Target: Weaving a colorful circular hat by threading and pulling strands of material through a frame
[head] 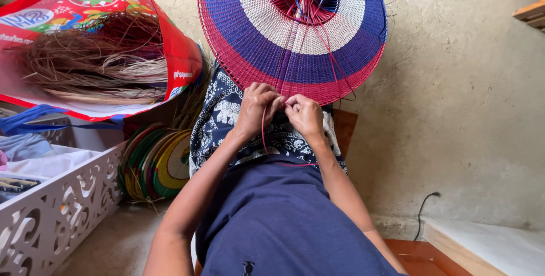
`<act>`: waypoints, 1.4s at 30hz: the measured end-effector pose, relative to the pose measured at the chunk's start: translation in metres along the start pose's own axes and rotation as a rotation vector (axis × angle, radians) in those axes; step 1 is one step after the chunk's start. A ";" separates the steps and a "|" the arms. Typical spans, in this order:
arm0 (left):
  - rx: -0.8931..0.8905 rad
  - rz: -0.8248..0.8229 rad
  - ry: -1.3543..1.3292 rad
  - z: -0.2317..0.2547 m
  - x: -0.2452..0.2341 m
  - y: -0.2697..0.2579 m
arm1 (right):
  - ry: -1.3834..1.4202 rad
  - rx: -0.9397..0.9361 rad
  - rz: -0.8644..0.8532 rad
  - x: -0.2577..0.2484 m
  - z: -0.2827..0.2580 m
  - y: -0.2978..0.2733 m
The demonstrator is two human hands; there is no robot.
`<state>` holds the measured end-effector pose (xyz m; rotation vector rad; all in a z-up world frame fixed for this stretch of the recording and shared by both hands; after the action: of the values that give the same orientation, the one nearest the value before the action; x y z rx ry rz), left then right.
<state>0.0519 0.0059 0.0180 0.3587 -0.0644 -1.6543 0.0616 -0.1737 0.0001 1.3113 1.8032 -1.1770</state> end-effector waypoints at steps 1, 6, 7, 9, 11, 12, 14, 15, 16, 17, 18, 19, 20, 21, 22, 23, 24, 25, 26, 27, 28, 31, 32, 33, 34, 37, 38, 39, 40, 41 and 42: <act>0.005 -0.001 0.001 0.003 -0.001 0.000 | 0.001 -0.001 0.005 0.004 0.006 0.001; -0.068 0.004 -0.282 0.004 -0.015 0.008 | 0.322 -0.012 -0.103 0.012 0.015 0.000; -0.062 -0.002 -0.281 0.025 -0.033 0.017 | 0.324 -0.012 -0.095 0.006 0.011 -0.003; -0.090 0.270 -0.404 0.060 -0.083 0.032 | 0.419 0.030 -0.138 -0.001 0.004 -0.010; -0.109 0.520 -0.500 0.068 -0.127 0.032 | 0.403 0.020 -0.125 -0.003 0.002 -0.010; -0.130 0.776 -0.592 0.069 -0.153 0.026 | 0.386 0.008 -0.116 -0.004 0.000 -0.010; -0.031 0.896 -0.557 0.080 -0.199 0.022 | 0.321 0.029 -0.119 -0.014 -0.009 -0.015; 0.067 1.016 -0.521 0.087 -0.225 0.016 | 0.254 0.051 -0.125 -0.018 -0.013 -0.017; 0.072 1.013 -0.520 0.101 -0.230 0.013 | 0.257 0.048 -0.122 -0.013 -0.010 -0.016; 0.159 1.068 -0.107 0.130 -0.238 0.006 | 0.114 0.019 -0.043 -0.013 -0.008 -0.014; 0.241 1.081 0.307 0.159 -0.239 0.002 | -0.030 -0.006 0.036 -0.013 -0.006 -0.013; 0.246 1.079 0.306 0.158 -0.234 -0.003 | -0.027 -0.006 0.040 -0.016 -0.007 -0.012; 0.180 1.088 0.385 0.156 -0.228 -0.010 | 0.026 -0.008 -0.012 -0.016 -0.008 -0.014; 0.114 1.095 0.463 0.154 -0.223 -0.017 | 0.079 -0.011 -0.064 -0.015 -0.009 -0.015; 0.116 1.098 0.464 0.162 -0.214 -0.006 | 0.079 -0.014 -0.063 -0.012 -0.005 -0.014; 0.225 0.843 0.353 0.172 -0.196 0.017 | 0.184 -0.019 -0.050 -0.010 -0.001 -0.013; 0.340 0.590 0.246 0.183 -0.176 0.039 | 0.287 -0.030 -0.035 -0.009 0.002 -0.009; 0.345 0.596 0.250 0.161 -0.150 0.038 | 0.287 -0.038 -0.034 -0.008 0.003 -0.009; 0.195 0.425 0.102 0.128 -0.118 0.046 | 0.334 -0.020 -0.016 -0.008 0.006 -0.008; 0.047 0.250 -0.043 0.096 -0.083 0.051 | 0.382 -0.002 0.002 -0.008 0.009 -0.008; 0.057 0.258 -0.036 0.078 -0.059 0.044 | 0.384 -0.017 0.006 0.000 0.017 -0.006; -0.361 -0.072 0.263 0.016 0.014 0.037 | 0.420 -0.087 0.093 0.019 0.040 0.005; -0.519 -0.141 0.195 0.012 0.028 0.036 | 0.456 -0.023 0.090 0.028 0.054 0.008; -0.674 -0.209 0.123 0.008 0.043 0.033 | 0.492 0.041 0.086 0.037 0.067 0.011; -0.675 -0.196 0.126 0.003 0.049 0.036 | 0.492 0.029 0.081 0.035 0.071 0.013; -0.717 -0.148 0.050 -0.018 0.063 0.038 | 0.535 0.037 0.059 0.036 0.084 0.017; -0.702 -0.145 0.117 -0.025 0.065 0.037 | 0.544 0.061 0.033 0.041 0.091 0.018; -0.687 -0.141 0.183 -0.031 0.068 0.037 | 0.553 0.084 0.006 0.046 0.098 0.019; -0.683 -0.129 0.191 -0.035 0.067 0.031 | 0.557 0.069 0.005 0.041 0.088 0.013; -0.580 -0.106 0.268 -0.033 0.066 0.028 | 0.541 0.094 -0.035 0.039 0.080 0.007; -0.476 -0.081 0.344 -0.032 0.065 0.026 | 0.523 0.117 -0.076 0.036 0.072 0.001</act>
<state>0.0805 -0.0553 -0.0183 0.2773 0.5983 -1.6065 0.0487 -0.2244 -0.0615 1.7540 2.1870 -1.0548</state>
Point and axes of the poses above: each hand's wrist, its own y-axis towards the middle knuckle, its own x-axis out of the palm, z = x × y, the point moved 6 cm from there along y, towards the middle knuckle, and after that the axes turned 15 degrees about -y, right-handed, at the moved point
